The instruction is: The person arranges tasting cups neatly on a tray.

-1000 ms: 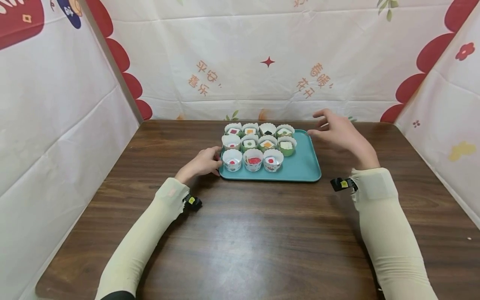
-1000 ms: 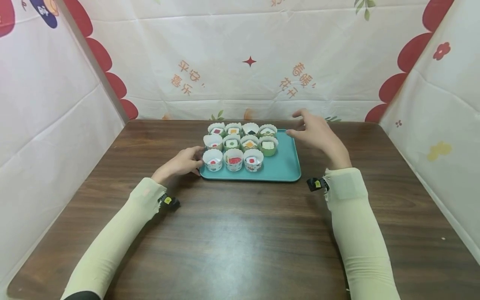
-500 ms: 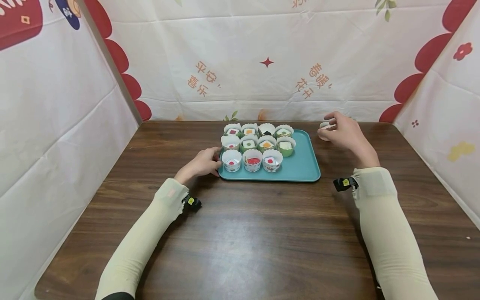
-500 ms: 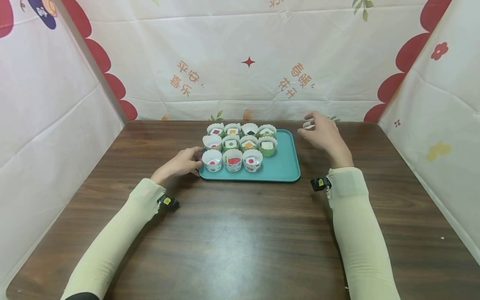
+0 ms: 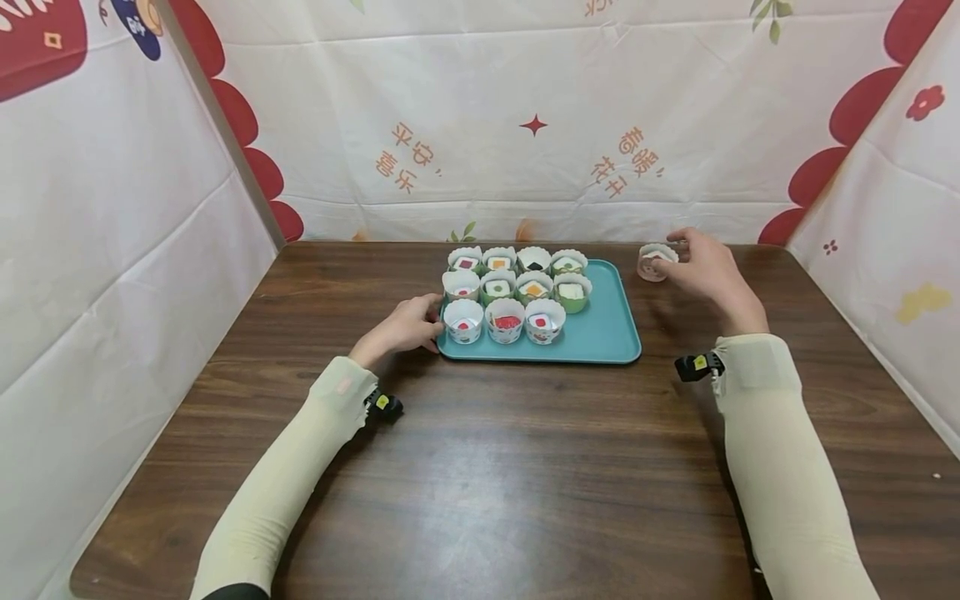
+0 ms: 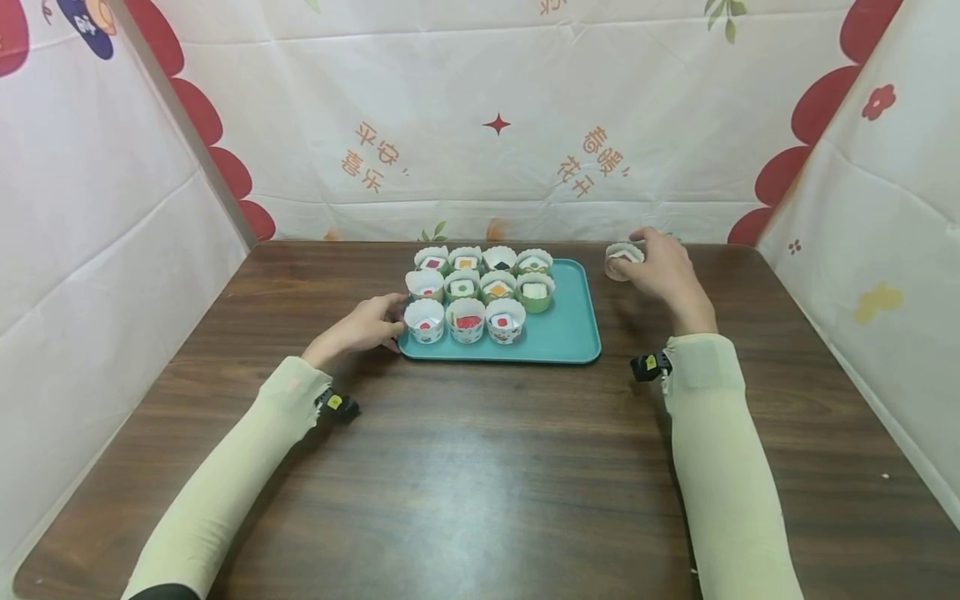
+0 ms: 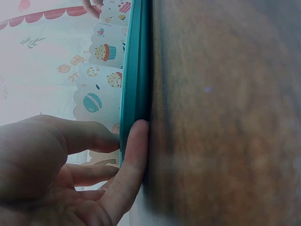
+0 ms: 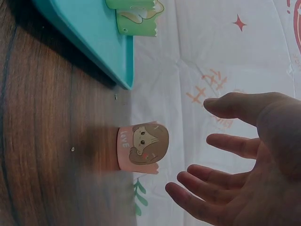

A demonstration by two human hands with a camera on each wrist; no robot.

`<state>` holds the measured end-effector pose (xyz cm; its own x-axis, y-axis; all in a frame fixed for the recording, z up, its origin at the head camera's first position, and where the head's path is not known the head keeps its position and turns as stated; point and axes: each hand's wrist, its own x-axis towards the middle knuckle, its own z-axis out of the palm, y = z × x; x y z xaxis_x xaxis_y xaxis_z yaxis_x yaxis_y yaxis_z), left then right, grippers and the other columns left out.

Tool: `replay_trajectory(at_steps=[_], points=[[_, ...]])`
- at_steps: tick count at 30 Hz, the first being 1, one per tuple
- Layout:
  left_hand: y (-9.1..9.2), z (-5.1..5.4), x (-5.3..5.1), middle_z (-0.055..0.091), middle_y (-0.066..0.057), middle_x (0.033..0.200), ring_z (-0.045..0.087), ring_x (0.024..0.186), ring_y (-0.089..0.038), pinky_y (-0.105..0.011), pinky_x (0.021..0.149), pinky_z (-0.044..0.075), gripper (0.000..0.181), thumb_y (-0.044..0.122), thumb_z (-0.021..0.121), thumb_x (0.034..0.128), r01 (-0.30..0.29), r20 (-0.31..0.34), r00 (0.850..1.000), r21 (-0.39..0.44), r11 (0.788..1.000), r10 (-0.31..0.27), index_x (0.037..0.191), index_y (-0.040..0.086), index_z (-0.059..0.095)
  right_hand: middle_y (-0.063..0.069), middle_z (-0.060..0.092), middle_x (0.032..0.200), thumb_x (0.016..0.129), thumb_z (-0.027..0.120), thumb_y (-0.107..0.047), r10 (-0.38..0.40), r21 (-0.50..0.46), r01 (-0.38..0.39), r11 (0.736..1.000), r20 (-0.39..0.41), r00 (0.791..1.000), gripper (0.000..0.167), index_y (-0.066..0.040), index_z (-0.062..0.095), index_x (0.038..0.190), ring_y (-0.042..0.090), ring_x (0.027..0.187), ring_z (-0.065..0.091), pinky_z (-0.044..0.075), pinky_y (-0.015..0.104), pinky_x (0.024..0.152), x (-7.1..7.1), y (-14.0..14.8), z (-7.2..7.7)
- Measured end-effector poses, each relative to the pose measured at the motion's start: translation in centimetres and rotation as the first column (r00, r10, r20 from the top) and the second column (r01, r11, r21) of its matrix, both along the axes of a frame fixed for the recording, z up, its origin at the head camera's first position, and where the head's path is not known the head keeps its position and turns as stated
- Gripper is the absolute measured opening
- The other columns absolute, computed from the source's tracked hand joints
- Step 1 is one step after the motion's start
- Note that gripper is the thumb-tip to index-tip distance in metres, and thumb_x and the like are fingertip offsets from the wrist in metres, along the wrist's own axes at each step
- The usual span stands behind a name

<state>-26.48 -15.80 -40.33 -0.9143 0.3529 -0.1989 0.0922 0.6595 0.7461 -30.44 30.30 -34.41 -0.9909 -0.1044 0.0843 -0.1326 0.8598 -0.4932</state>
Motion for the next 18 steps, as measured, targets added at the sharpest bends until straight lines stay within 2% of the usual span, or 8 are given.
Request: replay_trajectory(at_steps=[6, 13, 18], points=[[0.1, 0.0, 0.0, 0.059, -0.024, 0.120, 0.069, 0.088, -0.026, -0.031, 0.071, 0.067, 0.063, 0.006, 0.053, 0.1019, 0.000, 0.000, 1.000, 0.004, 1.000, 0.000, 0.160, -0.002, 0.029, 0.039, 0.048, 0.138, 0.101, 0.063, -0.038, -0.021, 0.013, 0.020, 1.000, 0.039, 0.999, 0.073, 0.009, 0.037, 0.151, 0.052, 0.124, 0.047, 0.043, 0.070, 0.101, -0.3, 0.7, -1.0], [0.1, 0.0, 0.0, 0.058, -0.023, 0.120, 0.067, 0.088, -0.025, -0.030, 0.071, 0.066, 0.062, 0.005, 0.054, 0.1014, -0.001, -0.003, 1.000, 0.000, 1.000, 0.001, 0.159, -0.003, 0.031, 0.040, 0.041, 0.147, 0.102, 0.060, -0.037, 0.011, 0.049, -0.018, 0.999, 0.136, 0.991, 0.079, 0.007, 0.026, 0.158, 0.055, 0.134, 0.041, 0.038, 0.074, 0.109, -0.8, 1.5, -1.8], [0.0, 0.1, 0.0, 0.059, -0.023, 0.119, 0.068, 0.088, -0.025, -0.030, 0.071, 0.066, 0.062, 0.006, 0.054, 0.1020, -0.006, -0.004, 1.000, -0.006, 1.000, 0.006, 0.159, -0.002, 0.030, 0.039, 0.039, 0.150, 0.103, 0.059, -0.037, 0.027, 0.045, -0.035, 0.998, 0.169, 0.985, 0.077, 0.005, 0.026, 0.158, 0.055, 0.137, 0.039, 0.036, 0.075, 0.111, -0.9, 1.6, -2.0]])
